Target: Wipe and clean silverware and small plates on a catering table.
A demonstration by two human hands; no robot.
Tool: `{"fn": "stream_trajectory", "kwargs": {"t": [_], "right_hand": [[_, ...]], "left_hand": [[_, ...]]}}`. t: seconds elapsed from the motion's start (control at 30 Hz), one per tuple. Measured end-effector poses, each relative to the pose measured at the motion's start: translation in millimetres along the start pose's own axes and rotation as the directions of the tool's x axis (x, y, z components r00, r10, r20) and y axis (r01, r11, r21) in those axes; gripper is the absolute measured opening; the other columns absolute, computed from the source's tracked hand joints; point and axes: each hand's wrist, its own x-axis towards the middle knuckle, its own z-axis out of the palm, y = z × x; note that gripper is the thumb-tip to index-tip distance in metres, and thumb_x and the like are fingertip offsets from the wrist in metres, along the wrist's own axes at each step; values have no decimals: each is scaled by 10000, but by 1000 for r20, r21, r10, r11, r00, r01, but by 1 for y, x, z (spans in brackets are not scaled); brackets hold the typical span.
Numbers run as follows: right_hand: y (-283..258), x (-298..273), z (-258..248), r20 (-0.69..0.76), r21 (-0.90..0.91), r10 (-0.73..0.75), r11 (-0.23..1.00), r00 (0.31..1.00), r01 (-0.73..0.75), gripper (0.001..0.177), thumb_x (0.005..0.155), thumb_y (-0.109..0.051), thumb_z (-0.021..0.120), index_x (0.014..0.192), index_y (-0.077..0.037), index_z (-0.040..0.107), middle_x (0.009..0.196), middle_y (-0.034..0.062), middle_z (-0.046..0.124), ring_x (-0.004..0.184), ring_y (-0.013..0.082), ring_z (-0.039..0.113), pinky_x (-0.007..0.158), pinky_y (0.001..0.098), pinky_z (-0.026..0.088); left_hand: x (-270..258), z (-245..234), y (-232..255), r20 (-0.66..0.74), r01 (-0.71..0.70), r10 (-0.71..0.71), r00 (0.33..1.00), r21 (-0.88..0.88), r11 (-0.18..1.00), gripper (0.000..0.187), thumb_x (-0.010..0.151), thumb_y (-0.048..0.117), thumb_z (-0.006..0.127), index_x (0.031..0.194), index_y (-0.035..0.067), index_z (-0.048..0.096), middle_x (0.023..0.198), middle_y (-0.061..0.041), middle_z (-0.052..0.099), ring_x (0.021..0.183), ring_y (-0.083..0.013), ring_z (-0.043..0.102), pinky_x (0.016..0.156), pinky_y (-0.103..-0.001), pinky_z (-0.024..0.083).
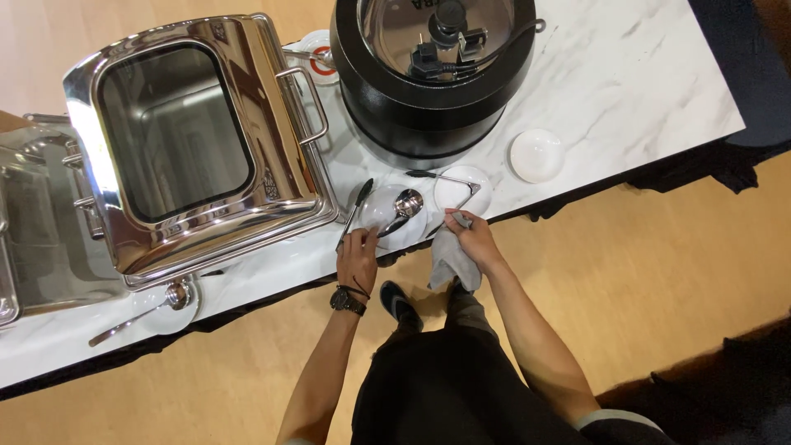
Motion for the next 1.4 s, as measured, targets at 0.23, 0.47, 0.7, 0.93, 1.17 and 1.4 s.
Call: {"fn": "stream_trajectory", "kwargs": {"t": [0.23, 0.47, 0.7, 0.93, 1.17, 1.4], "right_hand": [[-78, -37, 8, 107, -108, 165, 982, 980, -154, 443, 1038, -369, 561, 1399, -137, 674, 1331, 107, 662, 1256, 191, 588, 1006, 365, 455], [-44, -14, -4, 417, 315, -119, 949, 901, -20, 630, 978, -207, 652, 1558, -123, 421, 1481, 100, 616, 1376, 223, 548, 1156, 342, 401], [-30, -4, -40, 435, 297, -208, 952, 876, 78, 550, 948, -191, 707, 1470, -84, 572, 1368, 121, 682, 1260, 196, 608, 1105, 334, 439], [-29, 1, -97, 501, 168, -209, 975, 839, 143, 455, 935, -21, 665, 1386, -73, 644, 1341, 92, 686, 1162, 150, 629, 983, 287, 522], [-18, 27, -134, 524, -145, -227, 926, 821, 348, 391, 856, -27, 776, 1238, -97, 730, 1302, 100, 713, 1123, 230, 694, 933, 342, 586], [-27, 61, -129, 381, -549, -374, 644, 845, 533, 679, 763, -166, 819, 1390, -233, 568, 1400, 65, 574, 1055, 323, 684, 815, 428, 571]], "left_hand": [[-3, 17, 11, -74, -107, 97, 993, -146, 984, 305, 979, -23, 660, 1242, 106, 745, 1203, -80, 632, 1109, -267, 605, 938, -389, 497], [33, -24, 82, -83, -316, 308, 948, -381, 869, 218, 782, 7, 760, 965, 116, 717, 1422, -139, 501, 1420, -398, 381, 1220, -590, 281], [58, -23, 124, 13, -196, 267, 964, -646, 738, 229, 786, -81, 689, 947, 69, 625, 1592, -293, 289, 1553, -513, 161, 1248, -594, 221], [65, 31, 166, 359, 394, -168, 918, -870, 296, 706, 910, 90, 689, 1494, 119, 294, 1472, -219, 481, 1276, -348, 587, 1004, -444, 535], [41, 94, 158, 255, 350, -240, 937, -680, 644, 466, 900, 157, 827, 1289, -5, 628, 1164, -124, 720, 1089, -218, 709, 928, -336, 564], [27, 65, 143, 23, 442, -458, 889, -307, 843, 940, 683, 164, 942, 1491, 13, 485, 1113, -191, 590, 1050, -324, 594, 908, -400, 530]]}}
